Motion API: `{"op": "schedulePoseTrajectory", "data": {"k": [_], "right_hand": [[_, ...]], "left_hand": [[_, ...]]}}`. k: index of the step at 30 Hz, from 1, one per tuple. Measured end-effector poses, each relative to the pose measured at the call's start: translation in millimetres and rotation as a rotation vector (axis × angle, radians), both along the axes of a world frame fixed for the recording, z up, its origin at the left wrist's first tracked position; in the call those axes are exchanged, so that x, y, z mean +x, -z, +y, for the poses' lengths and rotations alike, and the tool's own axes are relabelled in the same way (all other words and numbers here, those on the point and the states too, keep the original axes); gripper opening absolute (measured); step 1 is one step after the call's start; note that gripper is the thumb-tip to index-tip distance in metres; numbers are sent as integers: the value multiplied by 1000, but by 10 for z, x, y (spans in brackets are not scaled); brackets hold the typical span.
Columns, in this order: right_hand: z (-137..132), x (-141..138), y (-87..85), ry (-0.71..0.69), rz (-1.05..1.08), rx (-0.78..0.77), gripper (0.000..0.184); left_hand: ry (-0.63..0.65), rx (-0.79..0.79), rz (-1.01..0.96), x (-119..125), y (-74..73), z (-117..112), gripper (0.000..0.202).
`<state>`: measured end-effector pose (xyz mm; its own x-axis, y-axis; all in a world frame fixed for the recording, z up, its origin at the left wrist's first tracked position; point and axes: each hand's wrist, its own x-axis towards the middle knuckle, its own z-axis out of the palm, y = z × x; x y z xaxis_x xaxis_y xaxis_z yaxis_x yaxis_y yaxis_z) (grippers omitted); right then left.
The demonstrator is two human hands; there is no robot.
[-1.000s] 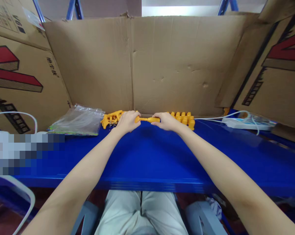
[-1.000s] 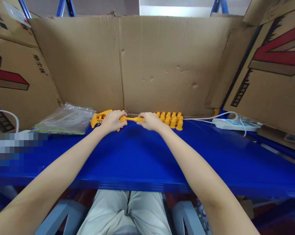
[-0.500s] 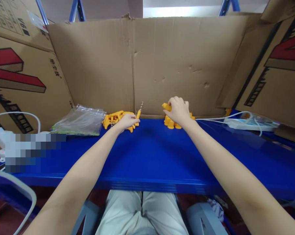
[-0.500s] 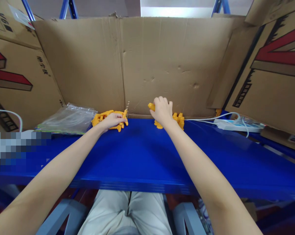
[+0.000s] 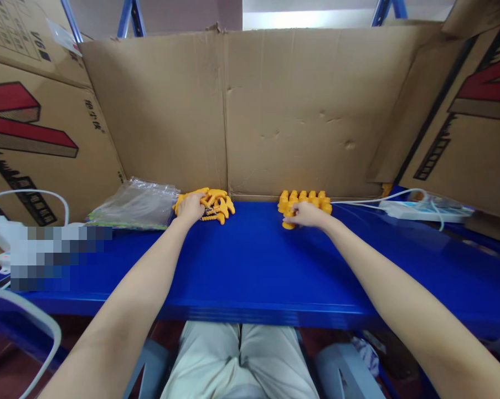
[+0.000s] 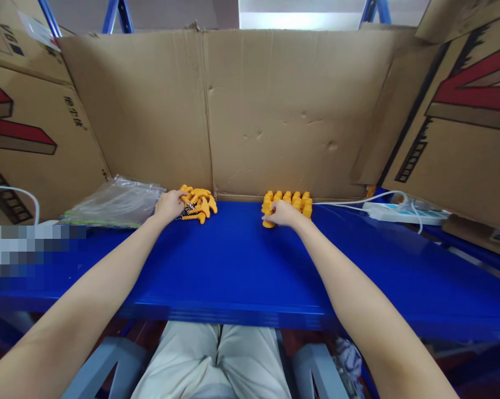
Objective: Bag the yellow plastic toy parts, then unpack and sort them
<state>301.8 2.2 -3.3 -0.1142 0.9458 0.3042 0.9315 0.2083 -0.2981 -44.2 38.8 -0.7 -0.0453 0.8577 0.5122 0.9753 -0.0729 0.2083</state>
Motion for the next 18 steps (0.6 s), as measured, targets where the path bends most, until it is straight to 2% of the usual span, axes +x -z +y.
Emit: {"op": "schedulePoseTrajectory", "data": {"k": [2,4,7,11,15,18], "right_hand": [[-24,-40,57,-22,2,-140,20],[-63,-81,92,-65,44,-197,17],[-103,-112,125,-104,100,-190,16],[-98,-111,144,-96,51,-196,18],[-75,-108,162,-100,3,-162,19],[-65,-109,182,-118,2,-116,18]], "left_hand": [[23,-35,22,-53,57,45,46],[25,-50,61,-78,82,53,49],[-25,-39,100,-73,66,8,45],[-74,-29,87,-50,37,-52,39],[-57,-82,39,-57,44,-37,37],[-43,-18,-1,-73,41,-27,34]]}}
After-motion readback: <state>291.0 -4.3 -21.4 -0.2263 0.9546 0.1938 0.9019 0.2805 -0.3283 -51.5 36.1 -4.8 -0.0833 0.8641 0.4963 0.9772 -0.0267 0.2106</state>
